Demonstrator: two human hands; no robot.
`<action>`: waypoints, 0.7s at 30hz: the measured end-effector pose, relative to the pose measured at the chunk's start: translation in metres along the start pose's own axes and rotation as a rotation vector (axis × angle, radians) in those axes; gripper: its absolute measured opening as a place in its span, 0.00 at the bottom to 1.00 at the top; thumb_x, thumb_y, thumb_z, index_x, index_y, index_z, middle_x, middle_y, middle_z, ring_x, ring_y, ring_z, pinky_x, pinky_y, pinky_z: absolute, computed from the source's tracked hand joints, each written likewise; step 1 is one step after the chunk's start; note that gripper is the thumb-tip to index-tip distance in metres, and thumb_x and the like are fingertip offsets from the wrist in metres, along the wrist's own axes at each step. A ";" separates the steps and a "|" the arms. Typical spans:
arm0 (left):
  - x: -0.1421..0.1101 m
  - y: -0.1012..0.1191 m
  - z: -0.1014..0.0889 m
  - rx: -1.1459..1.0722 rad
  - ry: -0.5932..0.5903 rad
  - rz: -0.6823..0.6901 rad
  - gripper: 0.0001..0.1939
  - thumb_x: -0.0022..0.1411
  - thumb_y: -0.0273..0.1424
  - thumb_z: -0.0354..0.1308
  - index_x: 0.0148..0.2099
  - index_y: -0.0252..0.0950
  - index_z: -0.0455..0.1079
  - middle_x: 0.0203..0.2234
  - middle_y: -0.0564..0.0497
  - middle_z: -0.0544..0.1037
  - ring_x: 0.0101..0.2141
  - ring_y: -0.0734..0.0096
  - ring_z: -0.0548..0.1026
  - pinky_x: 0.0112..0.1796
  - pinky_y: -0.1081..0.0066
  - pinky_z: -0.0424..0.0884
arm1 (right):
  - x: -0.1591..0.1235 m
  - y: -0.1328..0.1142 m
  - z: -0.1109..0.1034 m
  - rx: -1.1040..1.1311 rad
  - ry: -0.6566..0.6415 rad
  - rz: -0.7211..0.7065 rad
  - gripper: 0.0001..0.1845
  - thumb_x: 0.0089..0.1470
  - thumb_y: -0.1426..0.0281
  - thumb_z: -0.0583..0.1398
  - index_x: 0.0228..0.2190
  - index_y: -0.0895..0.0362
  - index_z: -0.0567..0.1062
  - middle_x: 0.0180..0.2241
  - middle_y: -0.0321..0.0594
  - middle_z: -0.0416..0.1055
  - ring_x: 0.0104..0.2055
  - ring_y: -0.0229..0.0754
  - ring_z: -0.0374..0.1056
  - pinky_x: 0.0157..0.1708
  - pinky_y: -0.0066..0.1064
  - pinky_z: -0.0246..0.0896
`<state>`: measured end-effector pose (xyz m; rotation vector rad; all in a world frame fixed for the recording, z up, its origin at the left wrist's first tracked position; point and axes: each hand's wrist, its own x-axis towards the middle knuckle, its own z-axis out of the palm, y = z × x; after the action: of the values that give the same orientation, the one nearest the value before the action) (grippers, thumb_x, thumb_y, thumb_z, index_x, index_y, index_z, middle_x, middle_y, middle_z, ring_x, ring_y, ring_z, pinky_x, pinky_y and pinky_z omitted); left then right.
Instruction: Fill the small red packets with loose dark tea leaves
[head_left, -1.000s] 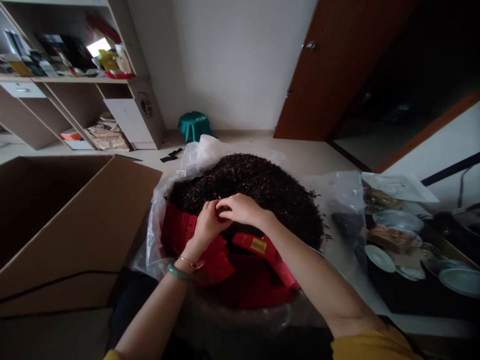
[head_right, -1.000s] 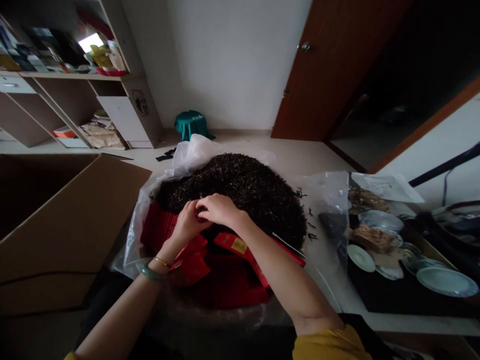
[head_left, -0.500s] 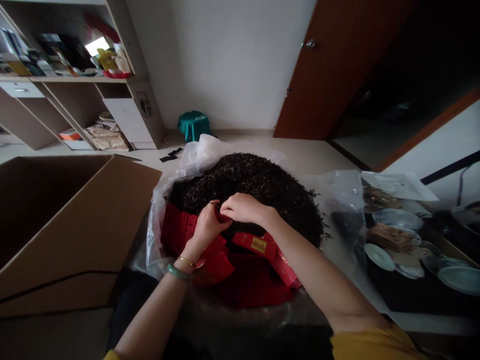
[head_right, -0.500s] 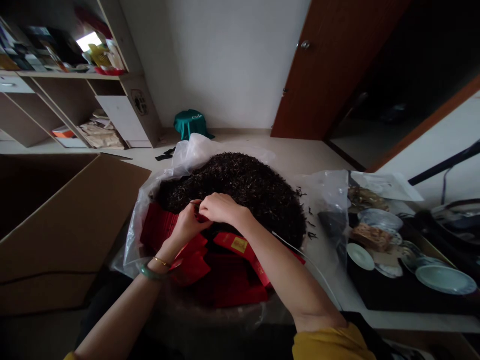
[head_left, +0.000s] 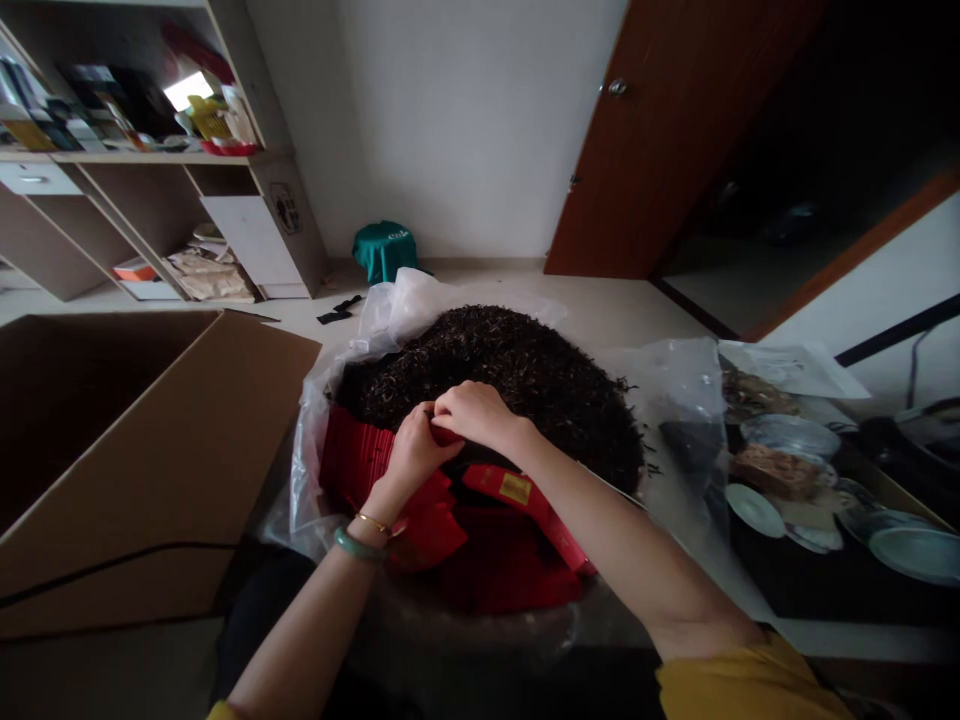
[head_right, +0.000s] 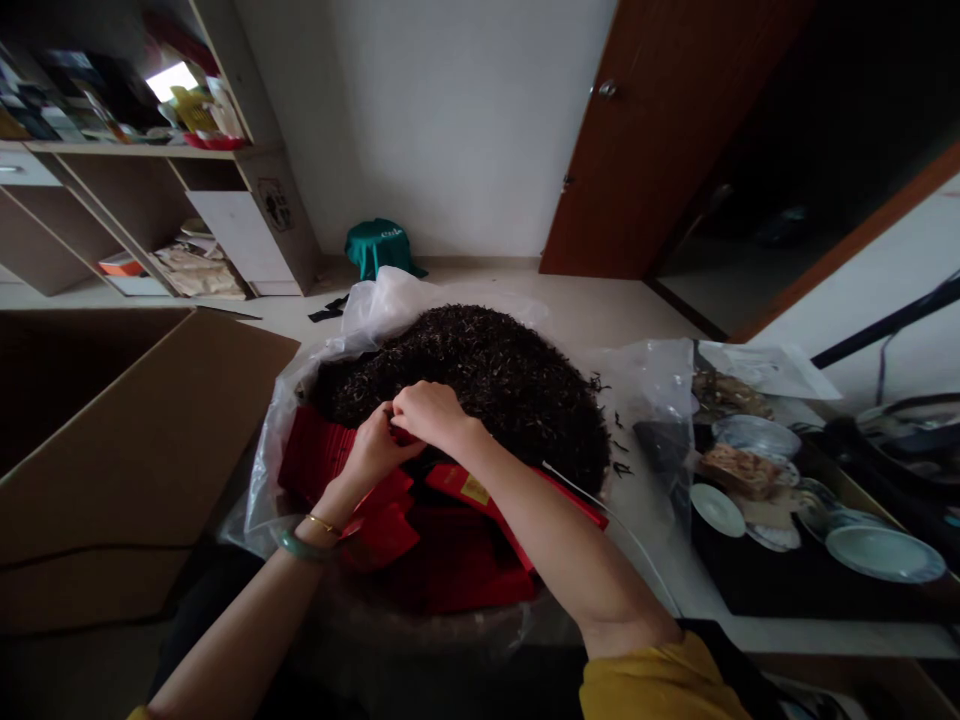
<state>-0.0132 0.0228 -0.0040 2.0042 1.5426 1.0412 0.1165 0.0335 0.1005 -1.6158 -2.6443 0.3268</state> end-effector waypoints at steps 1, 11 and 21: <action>0.000 0.000 0.000 0.001 0.005 0.006 0.20 0.44 0.31 0.67 0.40 0.36 0.65 0.31 0.51 0.74 0.34 0.63 0.74 0.34 0.68 0.70 | 0.001 -0.002 0.001 -0.030 -0.005 0.011 0.13 0.57 0.66 0.57 0.35 0.54 0.81 0.38 0.45 0.79 0.41 0.49 0.74 0.38 0.33 0.64; -0.002 0.001 0.003 0.073 -0.001 0.024 0.20 0.44 0.32 0.68 0.40 0.36 0.66 0.32 0.50 0.74 0.34 0.63 0.73 0.34 0.67 0.69 | 0.015 -0.007 0.003 -0.124 -0.112 0.080 0.13 0.54 0.75 0.57 0.38 0.61 0.80 0.42 0.53 0.76 0.53 0.53 0.64 0.43 0.35 0.64; 0.002 -0.009 0.000 0.010 -0.008 -0.055 0.26 0.44 0.31 0.70 0.46 0.35 0.68 0.33 0.49 0.77 0.35 0.63 0.76 0.36 0.66 0.71 | -0.009 0.010 -0.013 0.056 -0.050 -0.035 0.18 0.61 0.59 0.53 0.42 0.49 0.81 0.52 0.48 0.66 0.61 0.54 0.52 0.58 0.43 0.51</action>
<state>-0.0188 0.0277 -0.0089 1.9581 1.5929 1.0051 0.1314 0.0321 0.1118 -1.5634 -2.6700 0.4421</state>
